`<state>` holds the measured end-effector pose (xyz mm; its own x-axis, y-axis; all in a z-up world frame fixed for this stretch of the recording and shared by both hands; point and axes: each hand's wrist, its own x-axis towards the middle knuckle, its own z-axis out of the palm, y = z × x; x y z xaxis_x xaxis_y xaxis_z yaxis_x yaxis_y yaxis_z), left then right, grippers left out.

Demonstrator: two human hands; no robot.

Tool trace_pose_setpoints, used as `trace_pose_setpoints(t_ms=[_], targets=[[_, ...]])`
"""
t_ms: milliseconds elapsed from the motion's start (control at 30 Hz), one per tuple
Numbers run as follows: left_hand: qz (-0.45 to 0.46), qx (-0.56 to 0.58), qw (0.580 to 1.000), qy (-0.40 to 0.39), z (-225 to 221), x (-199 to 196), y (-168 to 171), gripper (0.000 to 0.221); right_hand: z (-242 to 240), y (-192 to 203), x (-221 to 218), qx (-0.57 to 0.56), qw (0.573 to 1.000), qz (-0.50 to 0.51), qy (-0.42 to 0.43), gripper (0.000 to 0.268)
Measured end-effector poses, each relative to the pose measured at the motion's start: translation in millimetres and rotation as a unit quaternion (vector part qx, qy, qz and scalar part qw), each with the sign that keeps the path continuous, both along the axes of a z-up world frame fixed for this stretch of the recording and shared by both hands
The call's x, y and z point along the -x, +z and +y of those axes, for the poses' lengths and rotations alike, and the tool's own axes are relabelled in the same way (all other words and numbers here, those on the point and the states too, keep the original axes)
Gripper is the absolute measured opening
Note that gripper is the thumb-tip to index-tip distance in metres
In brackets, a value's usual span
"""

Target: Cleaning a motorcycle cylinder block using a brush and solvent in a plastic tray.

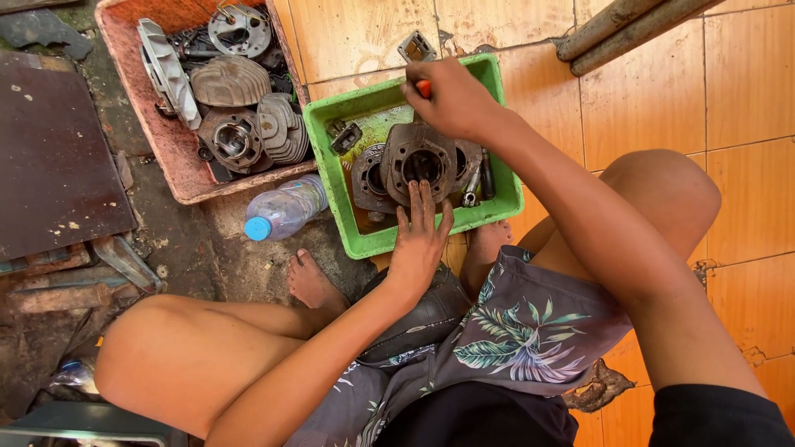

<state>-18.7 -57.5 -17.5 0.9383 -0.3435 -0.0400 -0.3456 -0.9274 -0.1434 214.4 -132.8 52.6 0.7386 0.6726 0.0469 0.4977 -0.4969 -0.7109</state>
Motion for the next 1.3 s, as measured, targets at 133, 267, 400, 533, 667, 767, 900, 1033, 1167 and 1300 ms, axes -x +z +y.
trace_pose_setpoints(t_ms=[133, 267, 400, 533, 667, 767, 900, 1033, 1167, 1300], targets=[[-0.006, 0.014, 1.0, 0.0, 10.1, -11.4, 10.9, 0.084, -16.3, -1.6, -7.2, -0.002, 0.995, 0.098, 0.025, 0.018], [-0.043, -0.004, 0.999, -0.009, 17.5, -16.3, 18.9, 0.065, -25.0, -4.5, -6.1, 0.046, 0.997, 0.059, -0.016, 0.014], [-0.047, -0.011, 0.999, -0.01, 16.9, -17.7, 17.9, 0.065, -29.6, 8.8, -2.4, 0.03, 0.983, 0.175, -0.041, 0.017], [-0.043, -0.016, 0.999, -0.012, 16.5, -19.3, 18.2, 0.065, -46.0, -16.9, -7.7, 0.08, 0.991, -0.088, -0.052, 0.014], [-0.036, -0.024, 0.999, -0.012, 18.1, -18.3, 19.4, 0.066, -47.4, -9.7, -5.0, 0.01, 0.986, 0.151, -0.062, 0.023], [-0.038, -0.024, 0.999, -0.017, 17.5, -16.0, 17.9, 0.066, -55.6, -18.3, -6.5, 0.027, 0.994, 0.083, -0.067, 0.016], [-0.052, -0.035, 0.998, -0.011, 18.2, -16.8, 16.6, 0.065, -57.3, 8.9, 4.9, 0.035, 0.995, 0.079, 0.038, 0.014], [-0.055, -0.016, 0.998, -0.019, 17.9, -16.5, 16.9, 0.064, -73.7, 0.6, 2.5, 0.108, 0.99, 0.086, 0.026, 0.012], [-0.048, -0.029, 0.998, -0.009, 14.1, -16.4, 9.4, 0.067, -66.0, 15.4, 9.0, 0.091, 0.988, 0.124, 0.023, 0.009], [-0.039, -0.027, 0.999, -0.007, 15.5, -16.4, 9.8, 0.068, -79.1, 10.7, 8.0, 0.145, 0.988, 0.06, 0.013, 0.012]])
